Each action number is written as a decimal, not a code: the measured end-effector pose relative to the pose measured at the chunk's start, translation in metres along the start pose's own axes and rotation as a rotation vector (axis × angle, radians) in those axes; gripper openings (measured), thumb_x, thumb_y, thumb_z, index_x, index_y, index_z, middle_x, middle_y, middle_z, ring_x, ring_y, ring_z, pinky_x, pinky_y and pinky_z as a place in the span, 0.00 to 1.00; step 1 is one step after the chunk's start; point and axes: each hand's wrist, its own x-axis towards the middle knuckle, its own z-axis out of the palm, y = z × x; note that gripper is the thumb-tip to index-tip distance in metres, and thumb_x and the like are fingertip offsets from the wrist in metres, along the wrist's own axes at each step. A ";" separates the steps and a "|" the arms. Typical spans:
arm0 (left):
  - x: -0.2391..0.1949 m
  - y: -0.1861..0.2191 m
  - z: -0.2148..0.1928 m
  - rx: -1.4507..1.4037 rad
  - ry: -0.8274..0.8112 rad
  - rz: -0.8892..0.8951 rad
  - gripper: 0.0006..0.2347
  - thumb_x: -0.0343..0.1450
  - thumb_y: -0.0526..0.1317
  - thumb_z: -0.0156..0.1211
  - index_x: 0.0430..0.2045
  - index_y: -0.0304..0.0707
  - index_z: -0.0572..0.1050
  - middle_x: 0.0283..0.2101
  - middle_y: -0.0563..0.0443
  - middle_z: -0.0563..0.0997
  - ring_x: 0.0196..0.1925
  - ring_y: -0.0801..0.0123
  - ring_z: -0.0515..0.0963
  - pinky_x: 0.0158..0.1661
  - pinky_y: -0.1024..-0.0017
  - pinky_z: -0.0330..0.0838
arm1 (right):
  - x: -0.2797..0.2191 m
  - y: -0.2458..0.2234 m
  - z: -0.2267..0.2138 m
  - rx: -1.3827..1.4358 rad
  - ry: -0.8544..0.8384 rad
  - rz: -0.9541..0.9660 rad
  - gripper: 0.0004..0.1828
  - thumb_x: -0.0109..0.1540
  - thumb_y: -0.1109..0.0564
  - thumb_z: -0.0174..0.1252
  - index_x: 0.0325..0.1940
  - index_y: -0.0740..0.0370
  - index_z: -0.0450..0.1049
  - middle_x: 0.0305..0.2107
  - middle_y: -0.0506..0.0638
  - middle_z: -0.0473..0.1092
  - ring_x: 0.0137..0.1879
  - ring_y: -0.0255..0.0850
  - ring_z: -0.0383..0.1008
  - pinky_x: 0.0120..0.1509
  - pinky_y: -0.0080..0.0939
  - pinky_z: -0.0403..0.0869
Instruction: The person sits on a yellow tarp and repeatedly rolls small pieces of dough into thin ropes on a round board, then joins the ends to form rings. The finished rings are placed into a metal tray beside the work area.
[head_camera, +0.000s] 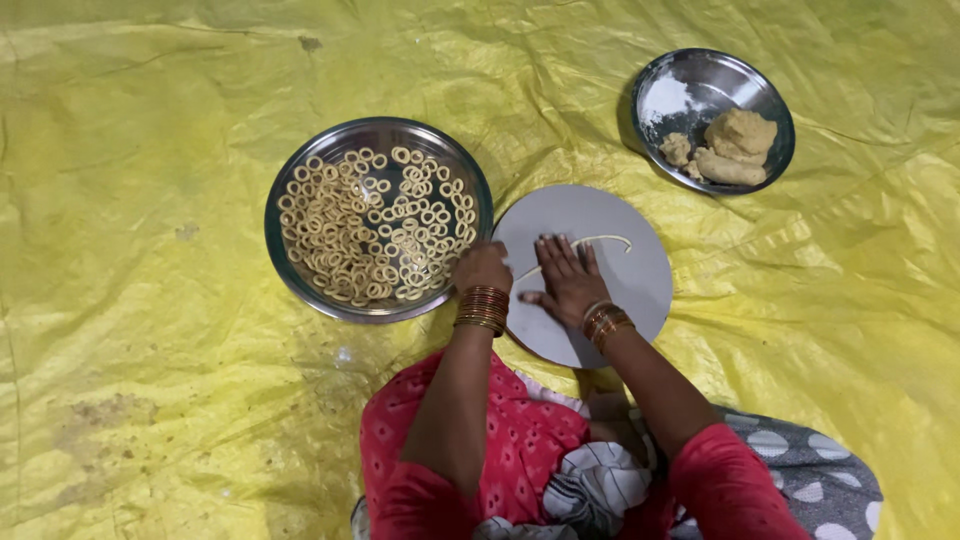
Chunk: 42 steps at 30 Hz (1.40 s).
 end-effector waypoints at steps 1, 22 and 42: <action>-0.001 0.000 -0.009 -0.086 0.062 -0.037 0.09 0.64 0.42 0.69 0.36 0.50 0.83 0.47 0.45 0.81 0.50 0.55 0.81 0.55 0.53 0.70 | -0.005 -0.001 -0.001 -0.011 -0.018 0.014 0.56 0.61 0.19 0.37 0.80 0.56 0.34 0.78 0.50 0.32 0.83 0.46 0.26 0.80 0.62 0.29; 0.001 -0.003 -0.048 -0.951 0.648 -0.104 0.11 0.69 0.34 0.66 0.45 0.38 0.81 0.47 0.47 0.84 0.39 0.62 0.84 0.40 0.67 0.78 | 0.005 -0.017 0.028 0.005 0.102 -0.058 0.58 0.63 0.23 0.41 0.80 0.63 0.31 0.78 0.57 0.32 0.83 0.50 0.27 0.81 0.59 0.32; 0.016 -0.006 -0.033 -1.441 0.643 -0.156 0.13 0.70 0.33 0.60 0.49 0.35 0.77 0.50 0.50 0.81 0.46 0.72 0.83 0.45 0.77 0.76 | -0.008 -0.022 0.027 -0.038 -0.022 -0.059 0.56 0.64 0.25 0.41 0.80 0.61 0.28 0.78 0.56 0.29 0.83 0.48 0.23 0.80 0.59 0.29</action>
